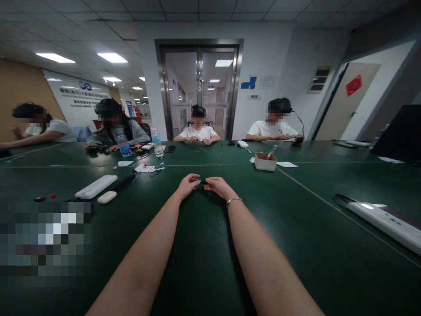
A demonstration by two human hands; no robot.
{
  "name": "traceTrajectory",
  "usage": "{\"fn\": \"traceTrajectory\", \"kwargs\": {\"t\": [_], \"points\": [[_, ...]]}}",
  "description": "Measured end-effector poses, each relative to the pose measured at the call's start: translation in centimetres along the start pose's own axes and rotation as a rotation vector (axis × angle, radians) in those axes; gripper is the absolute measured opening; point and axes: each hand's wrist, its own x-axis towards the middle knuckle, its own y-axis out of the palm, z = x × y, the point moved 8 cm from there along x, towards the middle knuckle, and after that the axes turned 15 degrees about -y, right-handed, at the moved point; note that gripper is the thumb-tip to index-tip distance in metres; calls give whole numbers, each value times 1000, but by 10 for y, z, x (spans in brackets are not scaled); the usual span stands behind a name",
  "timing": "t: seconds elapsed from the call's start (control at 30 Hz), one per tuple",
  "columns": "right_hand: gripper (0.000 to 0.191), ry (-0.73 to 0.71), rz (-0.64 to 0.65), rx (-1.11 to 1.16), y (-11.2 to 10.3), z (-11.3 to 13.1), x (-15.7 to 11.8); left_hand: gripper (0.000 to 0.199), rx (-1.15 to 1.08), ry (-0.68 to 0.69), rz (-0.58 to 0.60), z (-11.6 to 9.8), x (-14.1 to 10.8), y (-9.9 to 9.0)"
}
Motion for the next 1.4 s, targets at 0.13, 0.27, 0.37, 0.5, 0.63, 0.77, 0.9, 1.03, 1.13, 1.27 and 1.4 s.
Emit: {"fn": "traceTrajectory", "kwargs": {"t": [0.13, 0.27, 0.37, 0.5, 0.63, 0.77, 0.9, 1.03, 1.13, 1.27, 1.4], "points": [[8, -7, -6, 3, 0, 0, 0, 33, 3, 28, -8, 0, 1, -2], [8, -4, -5, -3, 0, 0, 0, 26, -15, -10, -9, 3, 4, -1], [7, -7, -4, -2, 0, 0, 0, 23, -16, -27, 2, 3, 4, 1], [6, -11, 1, -3, -1, -1, 1, 22, -7, -45, -4, 5, 5, 1], [8, -10, 6, 1, -1, -2, 2, 27, -3, -16, -16, 5, 6, -1], [9, -4, 6, -1, -2, -3, 2, 34, 30, 35, -17, 4, 6, -3], [5, -4, 0, -7, -1, -1, 1, 29, 20, 22, -6, 6, 7, -3], [6, -8, 0, -5, 0, 0, 0, 26, -12, -4, -1, 8, 9, -1], [8, -13, -2, 3, 0, -1, 1, 26, -23, -33, -3, 9, 9, 0], [6, -13, 0, 3, -1, -3, 2, 29, -8, -28, -10, 5, 4, -1], [8, -11, 2, 9, -2, -3, 3, 35, 17, 21, -6, 0, 1, -2]]}}
